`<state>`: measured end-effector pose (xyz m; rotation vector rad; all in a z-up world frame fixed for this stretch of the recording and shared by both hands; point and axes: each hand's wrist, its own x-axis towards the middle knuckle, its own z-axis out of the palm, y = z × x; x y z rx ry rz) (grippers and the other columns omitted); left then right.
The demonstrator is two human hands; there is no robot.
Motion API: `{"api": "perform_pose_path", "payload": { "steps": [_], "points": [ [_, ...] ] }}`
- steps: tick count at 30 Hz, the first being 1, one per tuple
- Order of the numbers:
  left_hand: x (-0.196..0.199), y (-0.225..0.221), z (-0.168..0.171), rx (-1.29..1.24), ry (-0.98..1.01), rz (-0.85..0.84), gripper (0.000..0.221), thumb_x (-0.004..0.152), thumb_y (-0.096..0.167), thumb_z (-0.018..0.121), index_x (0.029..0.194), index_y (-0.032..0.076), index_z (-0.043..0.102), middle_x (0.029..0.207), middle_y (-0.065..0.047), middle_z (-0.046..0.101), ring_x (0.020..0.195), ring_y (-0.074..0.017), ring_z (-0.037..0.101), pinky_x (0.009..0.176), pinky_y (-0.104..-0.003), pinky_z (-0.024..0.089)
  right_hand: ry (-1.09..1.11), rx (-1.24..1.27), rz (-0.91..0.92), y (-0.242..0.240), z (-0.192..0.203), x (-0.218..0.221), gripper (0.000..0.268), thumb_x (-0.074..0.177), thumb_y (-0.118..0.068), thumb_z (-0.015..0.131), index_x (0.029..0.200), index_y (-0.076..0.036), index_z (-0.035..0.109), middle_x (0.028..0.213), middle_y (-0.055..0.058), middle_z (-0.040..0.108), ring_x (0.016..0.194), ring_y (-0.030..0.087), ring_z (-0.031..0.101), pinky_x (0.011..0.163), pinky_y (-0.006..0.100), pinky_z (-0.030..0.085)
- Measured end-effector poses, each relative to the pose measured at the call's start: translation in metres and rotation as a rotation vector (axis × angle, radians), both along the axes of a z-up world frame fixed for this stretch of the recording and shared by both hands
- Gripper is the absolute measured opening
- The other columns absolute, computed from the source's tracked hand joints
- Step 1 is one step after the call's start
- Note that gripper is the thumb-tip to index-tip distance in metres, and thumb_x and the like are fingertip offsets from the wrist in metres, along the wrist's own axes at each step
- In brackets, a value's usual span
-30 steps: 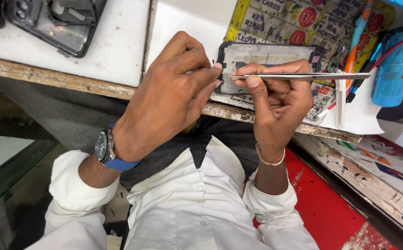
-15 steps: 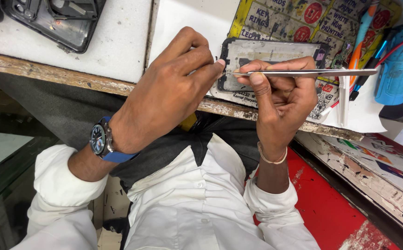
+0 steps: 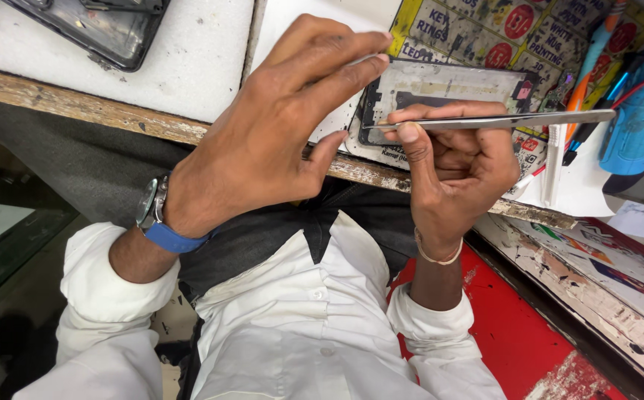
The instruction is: The person cleans adhesive residue from a mobile phone frame using a scraper and then applies new adhesive from a tube along the edges of the frame.
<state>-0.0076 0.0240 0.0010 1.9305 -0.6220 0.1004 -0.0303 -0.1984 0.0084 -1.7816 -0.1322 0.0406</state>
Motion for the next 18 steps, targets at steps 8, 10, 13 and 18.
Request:
{"api": "perform_pose_path", "payload": {
  "steps": [8, 10, 13, 18],
  "points": [
    [-0.001, -0.006, -0.007, 0.043, 0.001, 0.042, 0.074, 0.082, 0.007, 0.092, 0.144, 0.0, 0.051, 0.136, -0.012, 0.062, 0.132, -0.0289, 0.053, 0.11, -0.034, 0.054, -0.039, 0.014, 0.059, -0.003, -0.005, 0.001, 0.027, 0.113, 0.013, 0.067, 0.115, 0.002, 0.044, 0.108, 0.025, 0.074, 0.098, 0.021, 0.076, 0.088, 0.027, 0.065],
    [0.0, -0.005, -0.007, 0.015, 0.003, 0.042, 0.079, 0.08, 0.007, 0.092, 0.146, 0.0, 0.049, 0.13, -0.012, 0.064, 0.127, -0.0293, 0.055, 0.106, -0.035, 0.055, -0.056, 0.013, 0.05, -0.002, -0.007, -0.001, 0.028, 0.11, 0.013, 0.067, 0.114, 0.001, 0.043, 0.107, 0.025, 0.073, 0.098, 0.022, 0.076, 0.089, 0.029, 0.066],
    [0.002, -0.003, -0.005, 0.0, 0.033, 0.032, 0.083, 0.077, 0.007, 0.093, 0.146, -0.001, 0.048, 0.122, -0.013, 0.065, 0.123, -0.0299, 0.056, 0.101, -0.037, 0.055, -0.095, -0.012, 0.03, 0.0, -0.01, -0.004, 0.029, 0.105, 0.016, 0.066, 0.112, 0.001, 0.042, 0.105, 0.026, 0.07, 0.099, 0.026, 0.075, 0.09, 0.035, 0.067],
    [0.001, -0.002, -0.008, -0.002, 0.004, 0.045, 0.083, 0.077, 0.007, 0.093, 0.146, 0.0, 0.048, 0.125, -0.014, 0.064, 0.125, -0.0294, 0.055, 0.101, -0.037, 0.055, -0.098, -0.002, -0.004, 0.003, -0.013, -0.011, 0.032, 0.105, 0.017, 0.067, 0.112, 0.001, 0.04, 0.102, 0.027, 0.068, 0.101, 0.027, 0.074, 0.092, 0.038, 0.067]
  ]
}}
